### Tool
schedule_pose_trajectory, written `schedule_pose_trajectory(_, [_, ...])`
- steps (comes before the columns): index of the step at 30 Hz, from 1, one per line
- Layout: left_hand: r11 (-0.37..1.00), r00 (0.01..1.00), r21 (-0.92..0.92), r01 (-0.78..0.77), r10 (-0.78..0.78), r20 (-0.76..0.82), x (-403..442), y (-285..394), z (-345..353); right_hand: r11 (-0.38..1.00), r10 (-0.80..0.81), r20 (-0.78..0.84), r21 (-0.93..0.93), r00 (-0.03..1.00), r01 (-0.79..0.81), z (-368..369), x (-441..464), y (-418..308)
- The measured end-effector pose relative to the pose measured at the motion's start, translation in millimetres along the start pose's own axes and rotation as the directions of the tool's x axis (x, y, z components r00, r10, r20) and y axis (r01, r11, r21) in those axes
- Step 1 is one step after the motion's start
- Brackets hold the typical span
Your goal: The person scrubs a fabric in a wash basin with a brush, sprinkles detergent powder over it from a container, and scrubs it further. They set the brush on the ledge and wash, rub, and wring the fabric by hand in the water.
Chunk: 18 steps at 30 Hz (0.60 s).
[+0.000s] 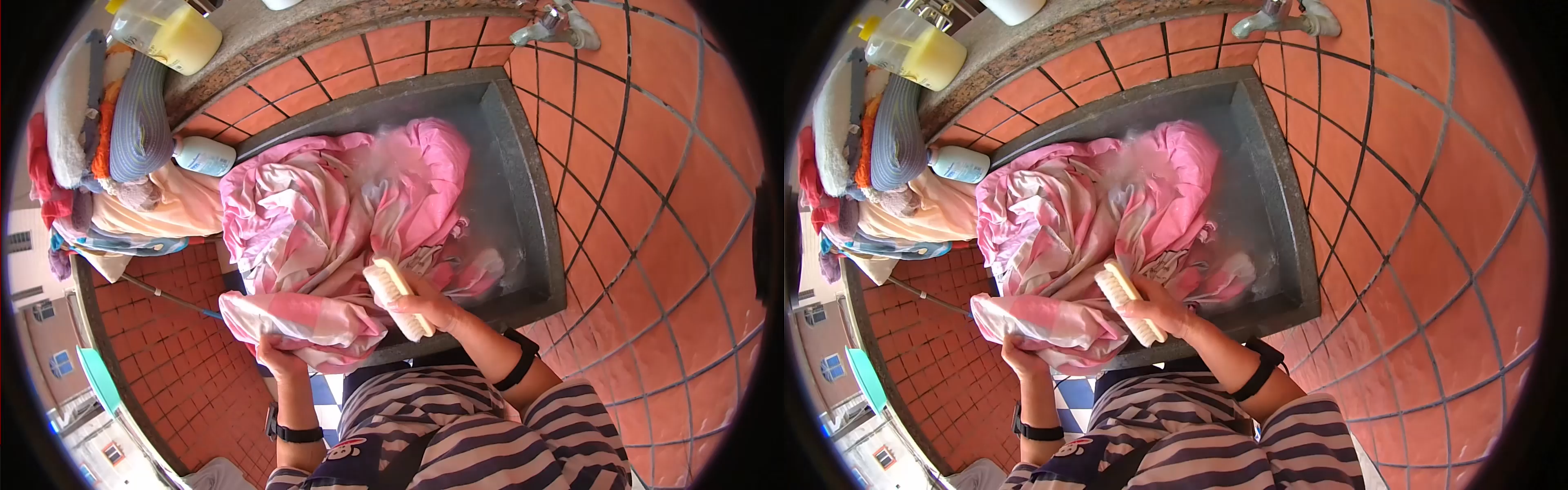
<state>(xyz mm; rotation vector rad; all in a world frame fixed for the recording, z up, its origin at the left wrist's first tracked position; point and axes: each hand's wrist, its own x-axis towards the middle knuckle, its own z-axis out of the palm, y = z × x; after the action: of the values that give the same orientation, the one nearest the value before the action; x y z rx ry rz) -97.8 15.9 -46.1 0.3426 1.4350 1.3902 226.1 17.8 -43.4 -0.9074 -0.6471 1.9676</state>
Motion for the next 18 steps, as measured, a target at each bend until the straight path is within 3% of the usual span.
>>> schedule_pose_trajectory(1, [0.99,0.999,-0.138,0.017,-0.022,-0.036,-15,18,42,0.996,-0.065,-0.087,0.06,0.994,0.07,-8,-6,-15])
schedule_pose_trajectory(3, [0.973,0.985,-0.167,0.16,-0.145,0.098,-31,46,72,0.923,-0.174,-0.261,0.292,0.95,0.25,-29,-30,-44])
schedule_pose_trajectory(4, [0.97,0.979,-0.176,0.169,-0.145,0.143,-40,58,85,0.919,-0.136,-0.294,0.321,0.946,0.231,-51,-55,-57])
schedule_pose_trajectory(5, [0.966,0.97,-0.189,0.177,-0.139,0.197,-47,69,103,0.893,-0.209,-0.367,0.307,0.906,0.33,-55,-79,-76])
schedule_pose_trajectory(6, [0.959,0.96,-0.214,0.185,-0.13,0.247,-62,86,127,0.859,-0.363,-0.46,0.171,0.81,0.482,-39,-99,-102])
schedule_pose_trajectory(7, [0.954,0.948,-0.223,0.201,-0.131,0.29,-69,97,141,0.779,-0.425,-0.534,0.196,0.731,0.595,-54,-126,-103])
schedule_pose_trajectory(8, [0.96,0.955,-0.213,0.181,-0.12,0.273,-72,106,153,0.751,-0.531,-0.598,-0.004,0.601,0.66,-45,-147,-119])
schedule_pose_trajectory(10, [0.873,0.782,-0.293,0.39,-0.146,0.606,-86,131,193,0.658,-0.633,-0.606,-0.093,0.482,0.747,-35,-185,-136])
schedule_pose_trajectory(11, [0.857,0.734,-0.291,0.426,-0.139,0.665,-87,139,214,0.582,-0.705,-0.592,-0.168,0.391,0.795,-29,-193,-145])
schedule_pose_trajectory(12, [0.812,0.595,-0.243,0.531,-0.153,0.789,-84,145,233,0.563,-0.742,-0.528,-0.155,0.414,0.812,-13,-201,-155])
schedule_pose_trajectory(13, [0.841,0.581,-0.211,0.499,-0.143,0.801,-77,148,255,0.569,-0.737,-0.532,-0.155,0.418,0.807,-2,-206,-166])
schedule_pose_trajectory(14, [0.809,0.464,-0.141,0.571,-0.176,0.868,-63,147,274,0.51,-0.796,-0.478,-0.204,0.37,0.835,5,-208,-178])
schedule_pose_trajectory(15, [0.812,0.411,-0.081,0.577,-0.204,0.889,-41,141,294,0.446,-0.849,-0.421,-0.249,0.318,0.86,7,-208,-184])
schedule_pose_trajectory(16, [0.841,0.493,-0.058,0.539,-0.258,0.831,-12,132,305,0.446,-0.849,-0.422,-0.25,0.318,0.859,-2,-214,-187])
schedule_pose_trajectory(17, [0.803,0.463,0.022,0.596,-0.366,0.807,8,126,313,0.418,-0.806,-0.55,-0.262,0.221,0.87,-18,-224,-193])
schedule_pose_trajectory(18, [0.83,0.565,-0.029,0.558,-0.354,0.745,32,113,319,0.391,-0.739,-0.664,-0.282,0.115,0.876,-29,-228,-197])
